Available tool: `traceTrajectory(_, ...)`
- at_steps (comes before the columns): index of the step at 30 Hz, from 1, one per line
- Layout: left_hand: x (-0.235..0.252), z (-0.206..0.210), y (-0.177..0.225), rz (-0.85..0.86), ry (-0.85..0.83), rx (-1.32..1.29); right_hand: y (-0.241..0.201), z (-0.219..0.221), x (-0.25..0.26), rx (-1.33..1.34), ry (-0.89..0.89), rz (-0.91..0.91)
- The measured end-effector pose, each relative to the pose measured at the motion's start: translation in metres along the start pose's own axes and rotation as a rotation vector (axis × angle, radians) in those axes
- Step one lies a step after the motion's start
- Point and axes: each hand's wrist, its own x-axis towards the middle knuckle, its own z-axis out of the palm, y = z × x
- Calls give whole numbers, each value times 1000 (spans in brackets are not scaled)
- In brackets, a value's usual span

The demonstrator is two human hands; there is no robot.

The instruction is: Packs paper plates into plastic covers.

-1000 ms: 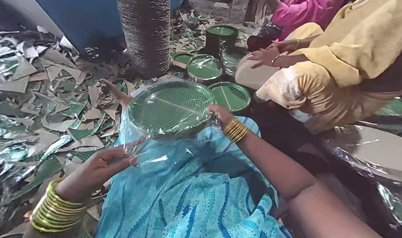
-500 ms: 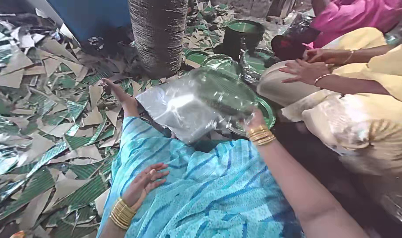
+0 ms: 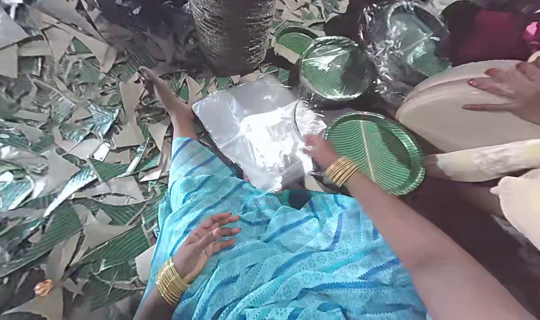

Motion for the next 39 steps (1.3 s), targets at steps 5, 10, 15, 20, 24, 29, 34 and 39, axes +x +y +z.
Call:
traceTrajectory(5, -4, -4, 2, -19, -15, 15, 5, 72, -20, -607, -404, -132)
traceTrajectory(10, -4, -1, 0, 4, -10, 11, 12, 71, -18, -709, -320, -250)
traceTrajectory(15, -9, 0, -1, 11, 16, 55, -10, 65, -38, -505, -115, -268)
traceTrajectory(20, -17, 12, 1, 37, 83, 259, -53, 82, -105, -257, 318, -704)
traceTrajectory(24, -17, 47, -3, 82, 134, 385, -73, 127, -174, -287, 251, -917)
traceTrajectory(29, -24, 96, -5, 122, 432, 195, -77, 143, -215, -321, 261, -1038)
traceTrajectory(34, -54, 81, -1, 27, 476, 204, -52, 131, -231, -437, 272, -826)
traceTrajectory(39, -78, 50, 0, -15, 552, 189, -44, 109, -246, -437, 241, -700)
